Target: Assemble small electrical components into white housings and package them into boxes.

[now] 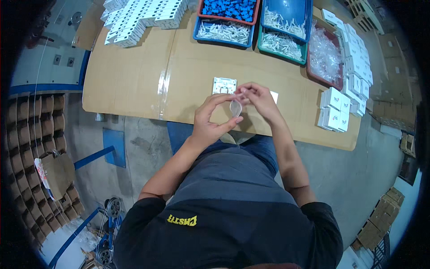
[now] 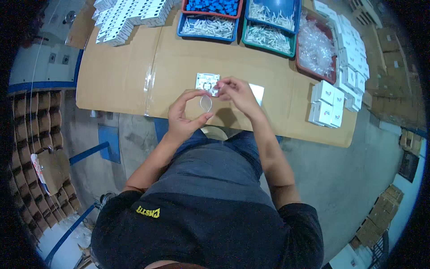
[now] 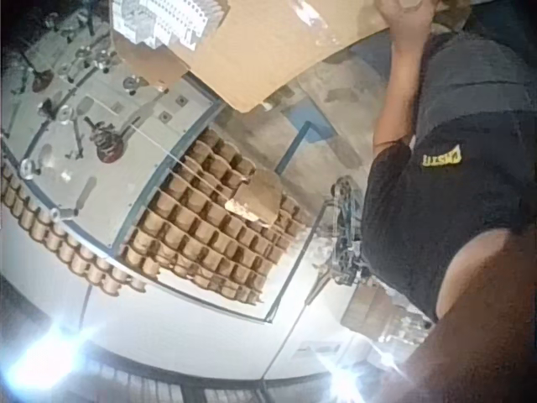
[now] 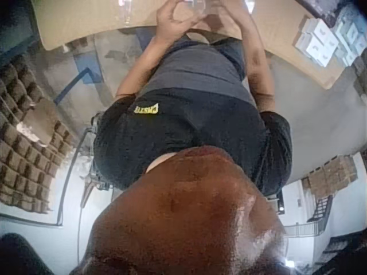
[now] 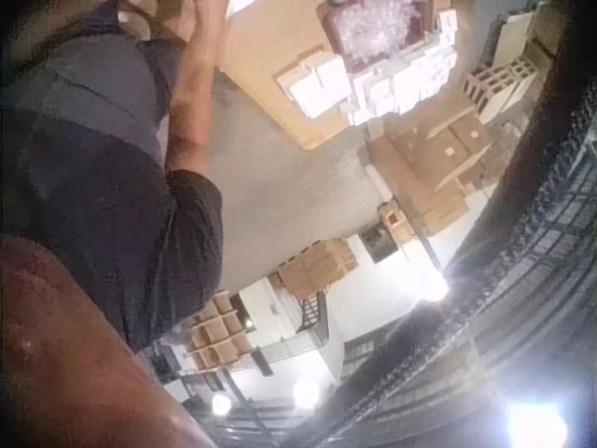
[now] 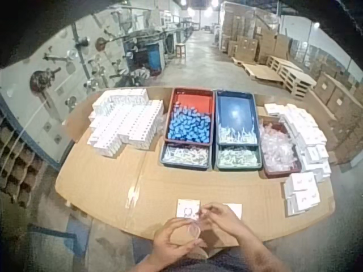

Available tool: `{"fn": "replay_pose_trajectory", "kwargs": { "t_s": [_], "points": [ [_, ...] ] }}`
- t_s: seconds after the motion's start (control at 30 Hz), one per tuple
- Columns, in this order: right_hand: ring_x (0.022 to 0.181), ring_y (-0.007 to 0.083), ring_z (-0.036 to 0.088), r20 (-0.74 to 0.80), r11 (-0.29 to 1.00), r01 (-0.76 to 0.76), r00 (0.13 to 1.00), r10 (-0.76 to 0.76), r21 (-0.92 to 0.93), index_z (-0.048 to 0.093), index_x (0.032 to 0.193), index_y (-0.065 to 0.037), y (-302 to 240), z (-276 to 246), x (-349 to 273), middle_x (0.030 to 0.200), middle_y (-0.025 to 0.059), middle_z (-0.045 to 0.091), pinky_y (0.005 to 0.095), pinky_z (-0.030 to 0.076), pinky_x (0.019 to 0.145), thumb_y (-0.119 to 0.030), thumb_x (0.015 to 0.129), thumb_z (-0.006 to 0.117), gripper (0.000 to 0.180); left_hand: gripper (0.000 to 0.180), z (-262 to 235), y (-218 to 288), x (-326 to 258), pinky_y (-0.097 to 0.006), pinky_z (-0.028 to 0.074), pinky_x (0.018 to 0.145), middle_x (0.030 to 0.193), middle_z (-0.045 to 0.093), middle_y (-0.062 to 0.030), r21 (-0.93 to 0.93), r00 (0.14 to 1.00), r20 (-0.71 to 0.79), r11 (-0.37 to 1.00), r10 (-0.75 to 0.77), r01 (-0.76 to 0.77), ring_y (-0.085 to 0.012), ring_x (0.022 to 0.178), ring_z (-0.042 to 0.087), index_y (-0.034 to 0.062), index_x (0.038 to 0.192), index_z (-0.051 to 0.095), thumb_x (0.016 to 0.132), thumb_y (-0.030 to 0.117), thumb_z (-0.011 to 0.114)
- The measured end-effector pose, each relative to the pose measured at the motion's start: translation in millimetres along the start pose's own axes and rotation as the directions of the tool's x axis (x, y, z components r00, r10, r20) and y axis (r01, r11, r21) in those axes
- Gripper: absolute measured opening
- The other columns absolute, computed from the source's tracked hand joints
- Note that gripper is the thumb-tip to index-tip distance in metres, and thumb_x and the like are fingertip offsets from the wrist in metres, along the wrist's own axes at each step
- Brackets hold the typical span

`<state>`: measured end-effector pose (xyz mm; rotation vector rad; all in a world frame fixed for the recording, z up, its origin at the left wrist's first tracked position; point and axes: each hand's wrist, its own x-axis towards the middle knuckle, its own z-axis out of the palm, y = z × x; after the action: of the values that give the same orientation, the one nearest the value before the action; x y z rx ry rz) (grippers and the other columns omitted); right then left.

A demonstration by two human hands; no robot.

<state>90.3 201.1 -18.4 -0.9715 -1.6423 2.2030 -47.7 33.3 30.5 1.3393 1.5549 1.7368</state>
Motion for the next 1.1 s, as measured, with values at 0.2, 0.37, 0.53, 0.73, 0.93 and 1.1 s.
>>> {"fn": "replay_pose_trajectory", "kwargs": {
  "t_s": [0.2,0.37,0.53,0.73,0.93,1.1],
  "points": [
    [0.088,0.0300,0.073,-0.094,0.524,0.257,0.828,-0.552,-0.812,0.071,0.107,-0.001,-17,-38,122,0.092,0.0174,0.073,0.0364,0.055,0.079,-0.004,0.092,0.059,0.020,0.047,-2,0,-8,-0.035,0.052,0.095,0.113,0.070,-0.0136,0.009,0.996,0.065,0.999,-0.053,0.052,-0.0238,0.106,0.067,-0.0009,0.121,0.064,0.077,0.002,0.082],
    [0.096,0.0409,0.068,0.052,0.294,0.257,0.827,-0.559,-0.921,0.074,0.100,-0.006,-35,-60,213,0.102,0.0224,0.071,0.0492,0.053,0.084,-0.002,0.084,0.055,0.025,0.045,-8,4,-8,-0.034,0.054,0.092,0.109,0.071,-0.0114,0.027,0.995,0.076,0.997,-0.069,0.067,-0.0229,0.102,0.069,0.0019,0.119,0.068,0.078,0.009,0.084],
    [0.099,0.0381,0.067,0.201,0.087,0.258,0.887,-0.415,-0.962,0.073,0.094,-0.008,-40,-58,241,0.100,0.0207,0.071,0.0499,0.053,0.085,-0.002,0.082,0.056,0.022,0.046,-22,6,-12,-0.034,0.054,0.091,0.109,0.071,-0.0120,0.061,0.995,0.019,0.993,-0.101,0.100,-0.0224,0.101,0.069,0.0014,0.120,0.067,0.077,0.007,0.083],
    [0.102,0.0380,0.067,0.134,0.070,0.176,0.906,-0.402,-0.982,0.072,0.099,-0.007,-46,-54,249,0.105,0.0195,0.070,0.0502,0.054,0.085,-0.002,0.081,0.058,0.023,0.046,-26,2,-12,-0.033,0.054,0.090,0.109,0.070,-0.0125,0.083,0.991,0.007,0.987,-0.135,0.134,-0.0219,0.100,0.068,0.0008,0.120,0.067,0.077,0.005,0.082],
    [0.103,0.0366,0.067,0.066,0.117,0.154,0.835,-0.546,-0.981,0.069,0.109,-0.008,-44,-34,243,0.105,0.0190,0.069,0.0497,0.054,0.085,-0.008,0.084,0.062,0.025,0.046,-27,-1,-6,-0.033,0.054,0.089,0.108,0.070,-0.0120,0.100,0.992,0.006,0.987,-0.125,0.123,-0.0214,0.099,0.068,0.0006,0.120,0.067,0.077,0.005,0.083],
    [0.102,0.0354,0.067,0.056,0.072,0.112,0.839,-0.541,-0.991,0.070,0.110,-0.008,-29,-44,254,0.108,0.0164,0.070,0.0493,0.054,0.085,-0.016,0.087,0.067,0.024,0.046,-23,-2,-1,-0.033,0.054,0.089,0.109,0.070,-0.0120,0.082,0.994,0.027,0.991,-0.110,0.107,-0.0213,0.099,0.068,0.0010,0.120,0.067,0.077,0.006,0.083]
  ]
}}
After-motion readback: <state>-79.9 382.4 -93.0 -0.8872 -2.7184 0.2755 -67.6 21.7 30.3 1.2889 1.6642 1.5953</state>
